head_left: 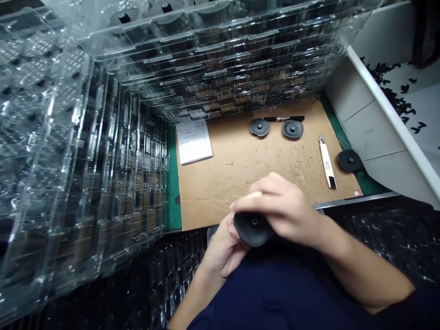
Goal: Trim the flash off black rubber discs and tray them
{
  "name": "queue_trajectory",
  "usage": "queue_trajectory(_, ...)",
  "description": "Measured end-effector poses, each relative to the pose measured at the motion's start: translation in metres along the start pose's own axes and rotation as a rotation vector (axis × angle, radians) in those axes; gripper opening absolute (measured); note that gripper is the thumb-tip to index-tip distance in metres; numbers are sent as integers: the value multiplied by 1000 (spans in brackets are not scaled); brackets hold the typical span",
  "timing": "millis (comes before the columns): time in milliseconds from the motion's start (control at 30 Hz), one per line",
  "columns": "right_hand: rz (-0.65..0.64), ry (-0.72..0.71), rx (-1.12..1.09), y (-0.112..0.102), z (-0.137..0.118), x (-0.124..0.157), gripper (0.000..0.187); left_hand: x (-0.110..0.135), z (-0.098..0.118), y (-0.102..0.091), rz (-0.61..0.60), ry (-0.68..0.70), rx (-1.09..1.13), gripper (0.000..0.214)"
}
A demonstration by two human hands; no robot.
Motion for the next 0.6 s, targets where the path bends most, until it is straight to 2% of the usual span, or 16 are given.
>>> queue_trajectory(67,62,248,-28,-4,30,8,25,2,1,3,-87,-59,37,52)
queue_trajectory(133,66,468,-40,-1,55,22,22,4,4,7,-188,-91,74,63)
queue_trajectory(200,-2,573,-89,14,69,39,23,5,7,8,-239,-77,103,62)
queue_trajectory(333,-119,583,-209,49,69,67,20,4,6,6,-220,-39,86,65)
queue_trajectory(400,-110,591,-213,53,67,72,19,3,7,7,-188,-25,66,63)
queue_trajectory(500,0,630,-178,36,60,68,24,3,8,10,-140,-20,36,59)
queue_trajectory(600,238,608,-97,6,36,55,25,4,7,14,-107,1,-7,66)
Point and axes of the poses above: each hand's wrist, its own x-axis away from the middle knuckle, its own y-axis out of the palm, z = x × y, the point moved 4 cm from there along -x, towards the middle knuckle, and after that the axes turned 3 degrees about -z, right-handed, at the moved point
